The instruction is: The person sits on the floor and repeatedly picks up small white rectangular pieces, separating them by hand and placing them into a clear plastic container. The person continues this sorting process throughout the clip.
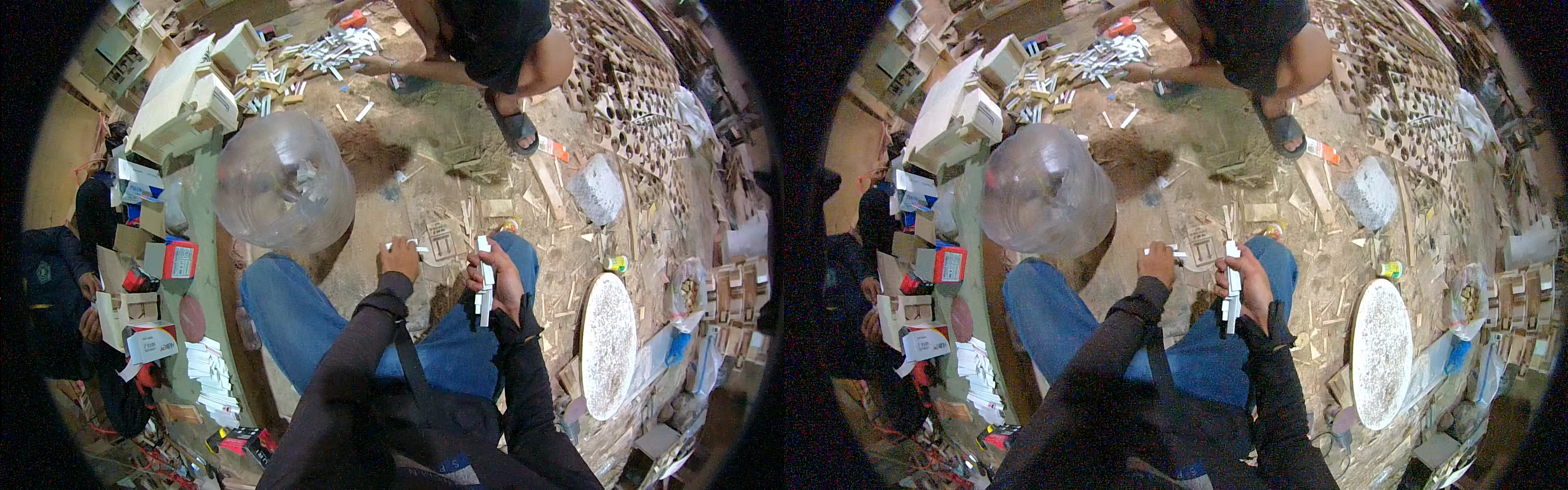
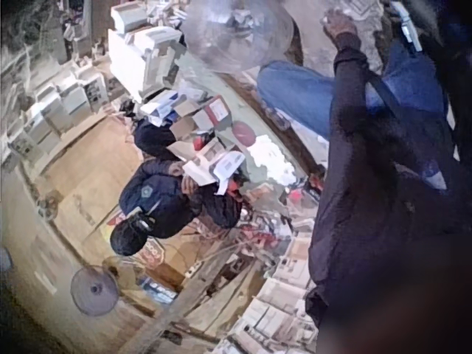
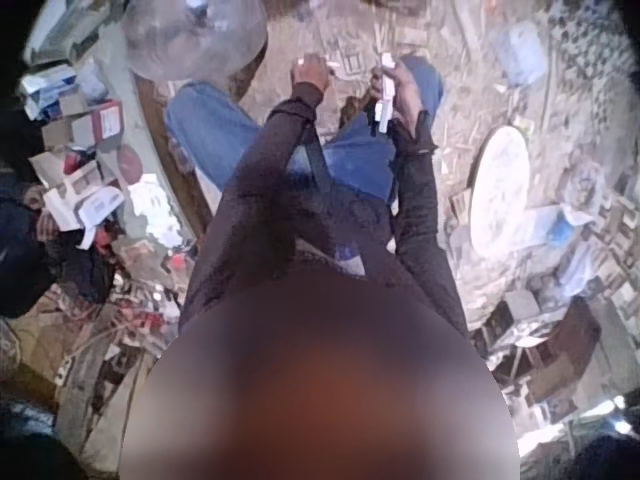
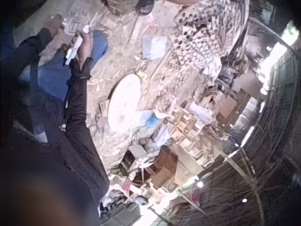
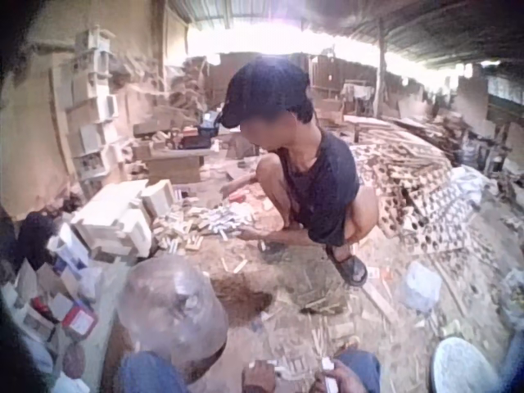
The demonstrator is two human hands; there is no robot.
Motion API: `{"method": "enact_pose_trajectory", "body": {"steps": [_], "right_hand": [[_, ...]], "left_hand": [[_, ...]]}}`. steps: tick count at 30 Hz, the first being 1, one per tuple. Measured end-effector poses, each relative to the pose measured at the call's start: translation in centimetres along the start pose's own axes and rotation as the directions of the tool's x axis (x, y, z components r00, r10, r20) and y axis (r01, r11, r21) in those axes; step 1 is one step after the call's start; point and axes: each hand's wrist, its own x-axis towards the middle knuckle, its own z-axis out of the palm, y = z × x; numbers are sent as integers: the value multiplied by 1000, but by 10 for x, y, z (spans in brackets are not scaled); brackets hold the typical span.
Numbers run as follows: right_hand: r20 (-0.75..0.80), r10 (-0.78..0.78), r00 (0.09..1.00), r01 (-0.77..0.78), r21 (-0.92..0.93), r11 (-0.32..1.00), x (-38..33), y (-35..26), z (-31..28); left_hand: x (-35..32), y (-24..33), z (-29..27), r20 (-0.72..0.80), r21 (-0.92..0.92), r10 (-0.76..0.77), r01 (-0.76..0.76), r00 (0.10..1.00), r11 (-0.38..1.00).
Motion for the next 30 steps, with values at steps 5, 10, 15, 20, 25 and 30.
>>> {"method": "enact_pose_trajectory", "body": {"steps": [5, 10, 15, 20, 25, 30], "right_hand": [[36, 60, 998, -60, -20, 998, 9, 2, 0], [26, 50, 998, -49, -47, 998, 18, 5, 0], [-5, 83, 997, -81, -272, 959, 41, 8, -12], [47, 76, 996, -51, -395, 917, 65, 24, -14], [135, 171, 976, -63, -575, 816, 72, 35, 5], [167, 219, 961, -101, -528, 843, 63, 44, 30]], "left_hand": [[1, -32, 20, 50, -21, 43, -42, 998, 999], [7, -29, 22, 102, -144, 52, -37, 993, 989], [21, -27, -2, 228, -518, -188, 283, 955, 807], [29, -30, -45, 708, -680, -145, 613, 691, -401], [8, -25, -96, 712, -544, 47, 593, 700, -594], [-7, -41, -118, 589, -762, -74, 522, 805, -382]]}}
